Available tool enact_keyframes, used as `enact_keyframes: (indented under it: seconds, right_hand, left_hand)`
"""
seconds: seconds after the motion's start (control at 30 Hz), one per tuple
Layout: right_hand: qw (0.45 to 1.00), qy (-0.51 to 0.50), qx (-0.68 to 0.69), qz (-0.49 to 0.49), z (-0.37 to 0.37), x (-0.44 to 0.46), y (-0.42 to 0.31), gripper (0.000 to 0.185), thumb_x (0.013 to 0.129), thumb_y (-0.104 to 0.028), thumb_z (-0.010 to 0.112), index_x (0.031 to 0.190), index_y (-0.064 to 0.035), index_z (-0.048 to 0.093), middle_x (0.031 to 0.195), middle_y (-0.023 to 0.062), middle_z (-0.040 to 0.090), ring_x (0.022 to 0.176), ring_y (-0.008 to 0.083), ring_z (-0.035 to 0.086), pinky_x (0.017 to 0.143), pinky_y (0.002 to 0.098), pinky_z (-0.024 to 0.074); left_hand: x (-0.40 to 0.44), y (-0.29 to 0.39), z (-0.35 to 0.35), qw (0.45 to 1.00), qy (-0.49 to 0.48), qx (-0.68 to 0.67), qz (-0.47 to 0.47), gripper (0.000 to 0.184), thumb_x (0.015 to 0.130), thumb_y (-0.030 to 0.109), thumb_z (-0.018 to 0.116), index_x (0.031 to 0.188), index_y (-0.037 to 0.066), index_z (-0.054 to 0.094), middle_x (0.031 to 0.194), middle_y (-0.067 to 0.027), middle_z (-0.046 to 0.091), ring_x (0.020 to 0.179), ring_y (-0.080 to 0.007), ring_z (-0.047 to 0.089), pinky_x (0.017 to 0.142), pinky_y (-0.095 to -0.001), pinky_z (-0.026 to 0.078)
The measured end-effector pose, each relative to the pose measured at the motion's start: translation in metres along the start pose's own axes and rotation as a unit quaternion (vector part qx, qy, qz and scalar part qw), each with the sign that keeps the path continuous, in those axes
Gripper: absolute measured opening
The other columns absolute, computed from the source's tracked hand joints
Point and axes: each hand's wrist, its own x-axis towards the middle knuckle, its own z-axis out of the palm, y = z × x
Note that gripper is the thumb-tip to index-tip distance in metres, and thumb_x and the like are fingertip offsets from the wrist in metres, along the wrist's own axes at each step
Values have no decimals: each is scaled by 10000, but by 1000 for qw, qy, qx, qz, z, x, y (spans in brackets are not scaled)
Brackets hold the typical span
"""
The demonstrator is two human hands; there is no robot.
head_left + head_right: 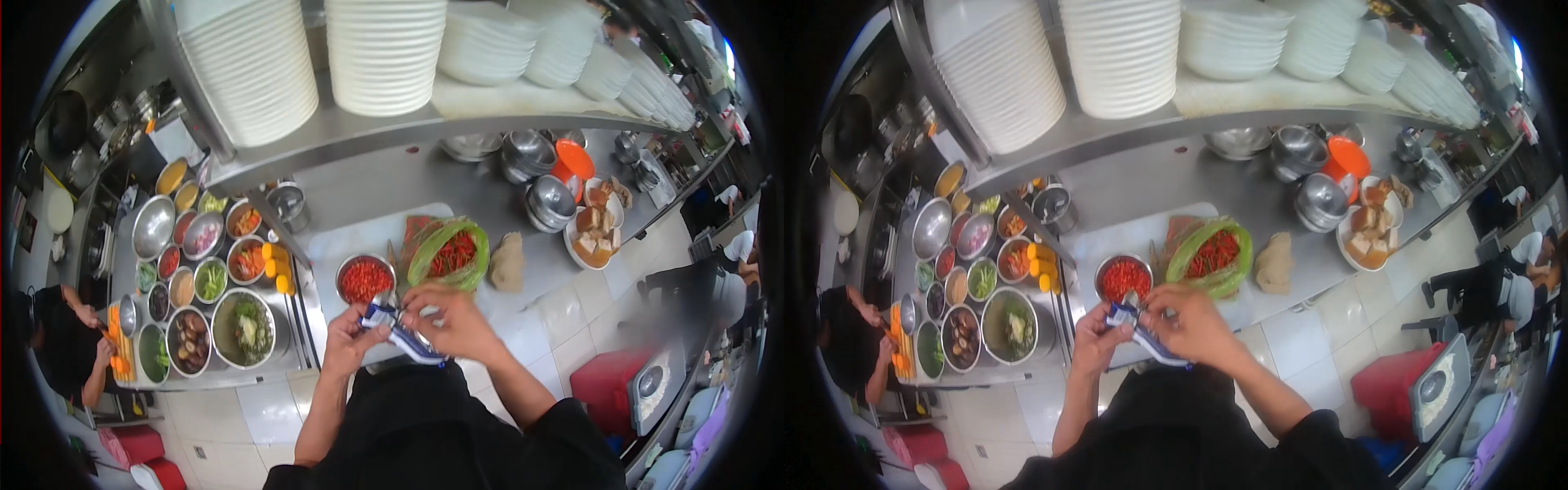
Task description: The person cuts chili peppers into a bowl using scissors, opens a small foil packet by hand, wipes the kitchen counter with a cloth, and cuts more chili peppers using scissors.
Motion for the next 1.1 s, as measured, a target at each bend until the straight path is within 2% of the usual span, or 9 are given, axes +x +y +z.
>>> enact_keyframes:
  seconds: [0.27,0.43,0.47,0.67,0.8,0.87,0.97,1.03,1.1]
  right_hand:
    - [948,67,304,60,-24,0,-11,213,882,-98,615,1039,46,613,1082,88,587,896,136,580,686,270,537]
    - [923,-17,378,-68,-50,-22,-83,205,840,-91,665,977,59,634,955,178,589,788,252,620,671,331,542]
    - [940,-8,280,-192,-56,-22,-90,190,819,-124,697,890,50,670,884,184,600,768,267,626,658,361,532]
    - [722,-54,502,-473,-59,-28,-119,252,828,-183,703,889,62,704,835,169,584,689,242,566,588,318,442]
    - [671,-123,518,-515,-95,-21,-110,356,869,-253,602,883,92,691,888,216,577,758,294,552,677,370,430]
    - [757,-100,440,-473,-122,-21,-93,401,939,-310,483,995,47,658,957,222,589,712,292,588,614,397,503]
    - [828,-78,406,-379,-151,-26,-67,440,836,-359,624,1050,26,642,1039,223,576,854,316,582,746,422,486]
    - [964,102,21,-244,-165,-21,-63,515,712,-357,748,1078,-9,647,1109,206,566,998,318,555,859,400,448]
    - [966,113,-57,-224,-172,-13,-39,538,681,-317,781,1112,-34,629,1143,184,549,1046,319,528,884,396,432]
  left_hand:
    - [6,-8,5,998,-4,-69,-8,203,818,-3,655,994,-23,556,899,-107,649,784,-180,651,697,-352,581]
    - [6,-10,25,994,18,-99,-48,209,805,0,668,969,-23,543,909,-117,639,803,-203,656,717,-394,583]
    - [6,-9,29,993,29,-90,-76,212,801,1,672,967,-24,542,909,-118,639,805,-206,657,716,-398,584]
    - [18,-23,55,997,3,-71,-43,212,793,-6,677,959,-22,546,890,-123,648,788,-207,661,694,-405,591]
    - [26,-20,72,997,-20,-71,-26,212,794,-27,664,970,-15,545,883,-122,649,776,-191,657,697,-401,594]
    - [33,-12,89,997,-3,-80,4,220,793,-27,665,976,-11,544,884,-123,647,779,-192,655,706,-404,592]
    - [49,2,106,993,4,-98,71,233,790,-33,664,985,-5,541,884,-124,644,787,-197,652,716,-412,588]
    - [58,16,120,988,-4,-102,116,233,783,-57,660,976,-12,537,879,-115,638,788,-194,645,717,-388,580]
    - [74,26,130,986,0,-82,143,225,783,-61,659,966,-14,538,880,-113,638,787,-188,642,726,-374,574]
